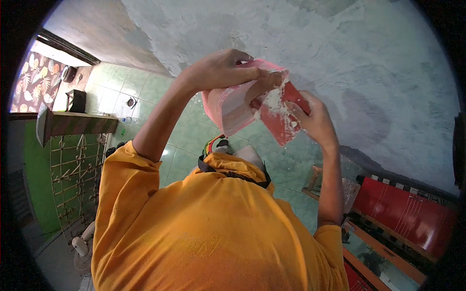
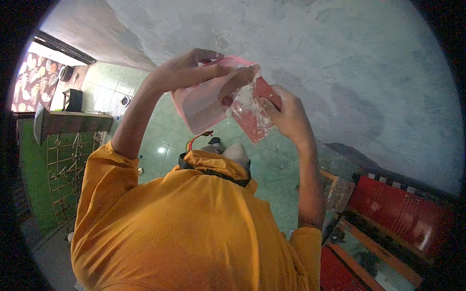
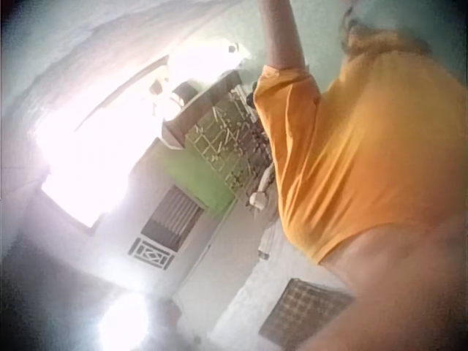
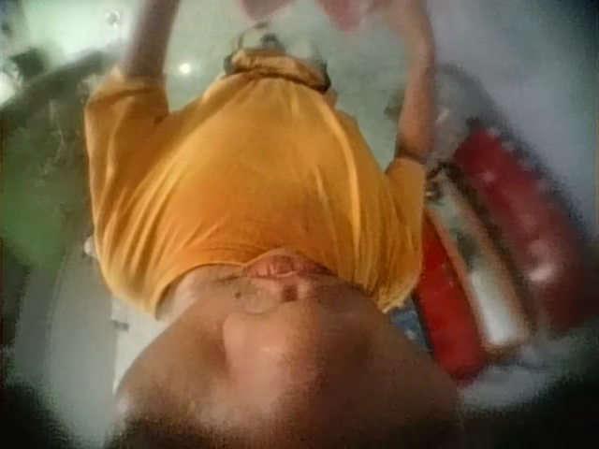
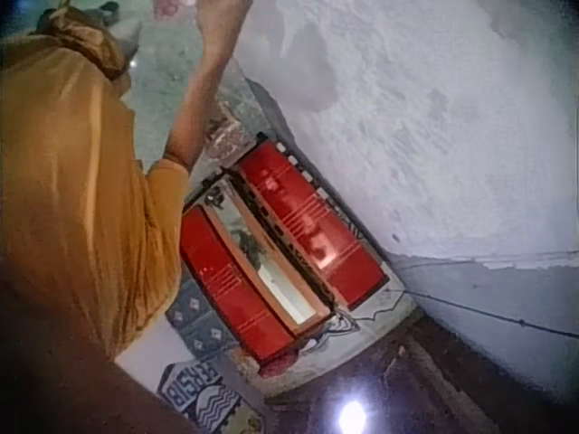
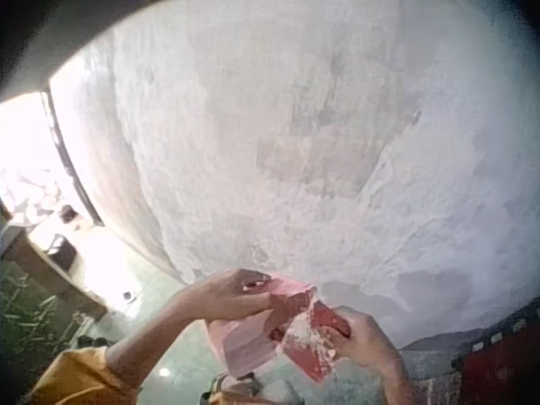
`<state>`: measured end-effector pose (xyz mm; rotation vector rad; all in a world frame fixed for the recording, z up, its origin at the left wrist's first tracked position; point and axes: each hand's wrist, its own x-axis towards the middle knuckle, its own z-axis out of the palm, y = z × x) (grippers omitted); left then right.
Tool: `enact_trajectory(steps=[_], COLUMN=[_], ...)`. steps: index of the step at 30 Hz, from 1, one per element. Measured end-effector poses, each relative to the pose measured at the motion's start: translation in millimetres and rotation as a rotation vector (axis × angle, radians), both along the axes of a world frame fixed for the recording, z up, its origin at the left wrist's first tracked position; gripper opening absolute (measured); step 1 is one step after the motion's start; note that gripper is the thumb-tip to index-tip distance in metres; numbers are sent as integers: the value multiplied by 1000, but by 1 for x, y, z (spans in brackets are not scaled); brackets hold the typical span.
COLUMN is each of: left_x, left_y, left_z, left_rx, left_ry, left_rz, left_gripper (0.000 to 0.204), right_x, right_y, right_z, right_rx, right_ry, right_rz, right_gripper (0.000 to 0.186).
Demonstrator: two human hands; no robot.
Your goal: The person uses a scraper to apply plaster from a container onto the surface of a ceiling and a wall.
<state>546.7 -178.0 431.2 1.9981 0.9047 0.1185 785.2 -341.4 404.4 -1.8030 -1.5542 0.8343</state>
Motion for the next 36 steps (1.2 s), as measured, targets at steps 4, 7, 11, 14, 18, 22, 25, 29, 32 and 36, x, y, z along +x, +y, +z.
enact_trajectory(steps=[4,7,11,14,18,22,25,29,32,36], left_x=[5,5,4,-8,-26,-43,-45,-42,-38,-35], left_y=[-2,1,3,3,-4,-7,-13,-29,-36,-38], left_z=[-27,-75,-96,-99,-98,-109,-119,-107,-88,-86], left_rx=[20,-15,-227,-320,-340,-318,-508,-534,-534,-547], left_ry=[39,-26,47,-53,-207,-408,-582,-773,-796,-826], left_rz=[-4,13,60,119,240,359,491,458,426,424], left_gripper=[67,65,61,59,62,55,49,53,53,52], right_x=[-25,-48,-69,-71,-79,-77,-49,8,59,100], right_y=[-10,-17,-33,-36,-37,-43,-13,11,38,80], right_z=[-43,-69,-84,-94,-96,-88,-56,82,181,276], right_rx=[-76,-73,-208,-264,-332,-299,99,616,1113,1342], right_ry=[131,302,731,960,1159,1187,1338,835,142,-827], right_rz=[34,73,-77,-197,-294,-317,-292,-438,-363,-455], right_gripper=[34,30,29,33,38,39,41,39,35,30])
